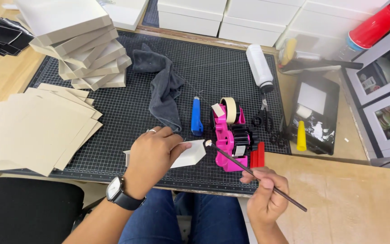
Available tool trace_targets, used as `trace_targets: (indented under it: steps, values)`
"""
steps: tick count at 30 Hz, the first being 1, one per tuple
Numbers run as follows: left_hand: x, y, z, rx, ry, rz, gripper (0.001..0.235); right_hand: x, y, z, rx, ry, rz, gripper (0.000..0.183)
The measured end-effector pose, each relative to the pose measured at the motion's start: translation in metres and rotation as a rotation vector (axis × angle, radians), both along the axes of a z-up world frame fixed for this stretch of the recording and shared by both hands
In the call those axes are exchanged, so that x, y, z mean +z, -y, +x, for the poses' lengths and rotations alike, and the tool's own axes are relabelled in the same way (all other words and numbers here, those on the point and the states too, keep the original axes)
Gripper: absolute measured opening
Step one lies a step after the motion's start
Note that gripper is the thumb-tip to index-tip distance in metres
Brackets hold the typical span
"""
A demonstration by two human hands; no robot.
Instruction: The person assembles small cardboard boxes by applying adhesive to the flaps and folding them into shape. They use a thin stick to spread the adhesive and a tape dispenser to secure the edges. The finished boxes are stacked on the table.
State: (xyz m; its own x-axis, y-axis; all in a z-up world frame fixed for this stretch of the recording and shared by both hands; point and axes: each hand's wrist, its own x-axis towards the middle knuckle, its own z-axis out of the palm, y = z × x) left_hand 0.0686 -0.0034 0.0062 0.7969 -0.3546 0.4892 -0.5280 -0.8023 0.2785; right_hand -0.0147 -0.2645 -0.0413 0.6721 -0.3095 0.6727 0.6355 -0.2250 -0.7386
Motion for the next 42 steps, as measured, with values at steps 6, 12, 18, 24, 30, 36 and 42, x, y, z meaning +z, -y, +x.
trace_targets:
  steps: [6,12,18,24,30,36,42]
  values:
    - [0.0011,0.0015,-0.002,0.006,-0.003,-0.005,0.033,0.0048,-0.0062,0.0043,-0.015,-0.01,-0.051,0.022]
    - [-0.0007,0.0014,-0.002,0.006,0.004,-0.003,0.034,0.0002,-0.0046,0.0059,-0.044,-0.037,0.017,0.022]
    - [-0.0012,0.0008,-0.0018,-0.003,-0.006,-0.016,0.031,-0.0016,-0.0037,0.0061,-0.076,-0.074,0.078,0.023]
    - [-0.0003,0.0018,-0.0018,0.006,-0.011,0.007,0.033,0.0,-0.0061,0.0076,-0.071,-0.084,0.055,0.022]
    - [0.0004,0.0017,-0.0011,0.004,-0.014,-0.015,0.033,-0.0013,-0.0049,0.0088,-0.068,-0.107,0.054,0.022]
    - [0.0001,0.0013,-0.0005,0.004,0.015,-0.022,0.033,-0.0012,-0.0036,0.0075,-0.061,-0.096,0.124,0.023]
    - [0.0009,0.0011,-0.0039,0.0,0.002,-0.021,0.033,-0.0014,-0.0021,0.0055,-0.063,-0.081,0.144,0.025]
